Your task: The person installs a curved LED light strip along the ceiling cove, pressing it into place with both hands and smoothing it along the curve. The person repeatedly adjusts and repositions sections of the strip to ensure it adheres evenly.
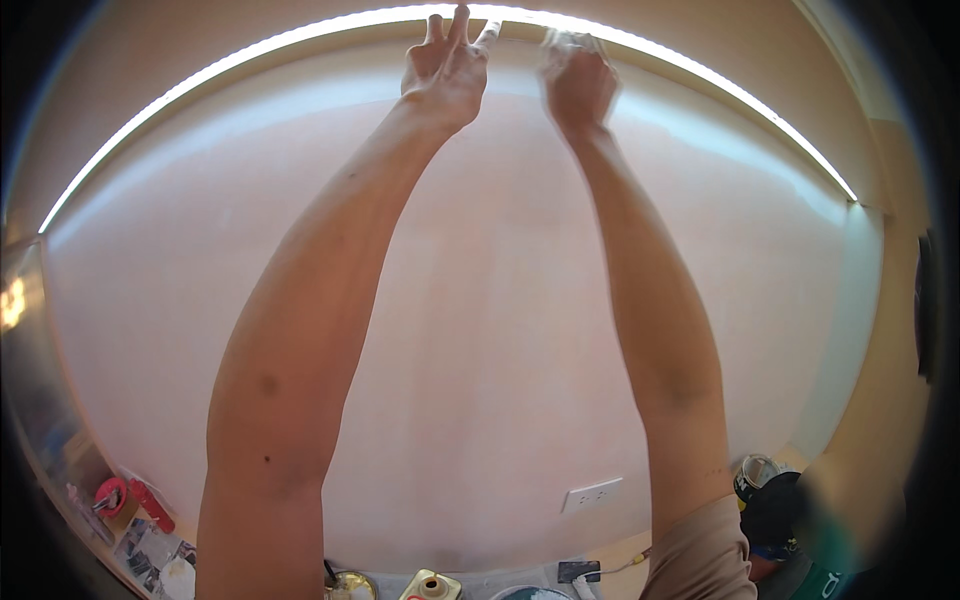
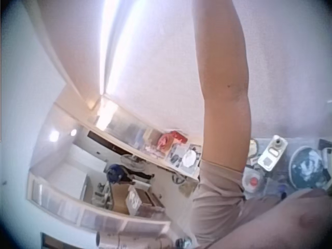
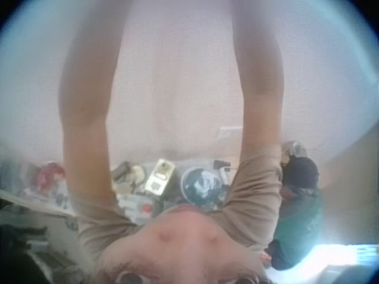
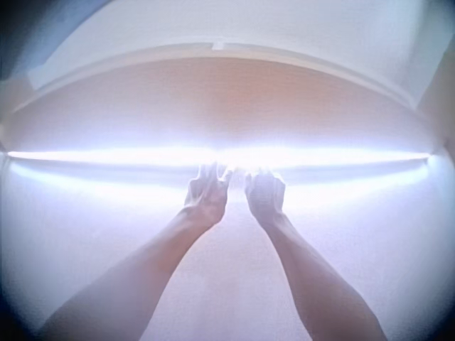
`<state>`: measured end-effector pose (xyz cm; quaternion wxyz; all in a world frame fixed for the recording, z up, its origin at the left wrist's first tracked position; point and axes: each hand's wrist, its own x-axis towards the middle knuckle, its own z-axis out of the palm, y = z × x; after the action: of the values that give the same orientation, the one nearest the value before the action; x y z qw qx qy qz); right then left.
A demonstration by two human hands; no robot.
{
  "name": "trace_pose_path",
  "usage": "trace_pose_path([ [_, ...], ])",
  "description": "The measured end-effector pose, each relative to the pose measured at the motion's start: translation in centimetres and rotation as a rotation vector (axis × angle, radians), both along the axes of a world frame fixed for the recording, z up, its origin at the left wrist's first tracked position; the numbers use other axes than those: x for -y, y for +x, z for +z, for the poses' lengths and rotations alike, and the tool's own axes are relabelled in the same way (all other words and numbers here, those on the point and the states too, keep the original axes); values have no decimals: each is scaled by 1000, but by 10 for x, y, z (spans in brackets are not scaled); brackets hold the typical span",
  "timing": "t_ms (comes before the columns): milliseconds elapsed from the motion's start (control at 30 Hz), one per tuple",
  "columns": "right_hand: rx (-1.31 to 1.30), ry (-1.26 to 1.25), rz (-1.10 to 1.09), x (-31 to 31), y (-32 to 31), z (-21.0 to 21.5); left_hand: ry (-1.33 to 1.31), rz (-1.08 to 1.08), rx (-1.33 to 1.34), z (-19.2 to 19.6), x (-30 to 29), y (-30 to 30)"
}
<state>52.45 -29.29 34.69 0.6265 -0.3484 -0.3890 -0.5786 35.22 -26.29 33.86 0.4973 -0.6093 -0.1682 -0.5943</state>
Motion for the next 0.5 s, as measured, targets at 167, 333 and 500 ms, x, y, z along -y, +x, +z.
trace_pose_path([
  [167,-145,132,-83,4,111,-82,-352,331,73,-44,11,6],
  [333,-147,-58,-49,42,145,-142,-361,220,224,-64,20,45],
  [500,-92,-169,34,100,173,-157,-243,84,131,-60,55,117],
])
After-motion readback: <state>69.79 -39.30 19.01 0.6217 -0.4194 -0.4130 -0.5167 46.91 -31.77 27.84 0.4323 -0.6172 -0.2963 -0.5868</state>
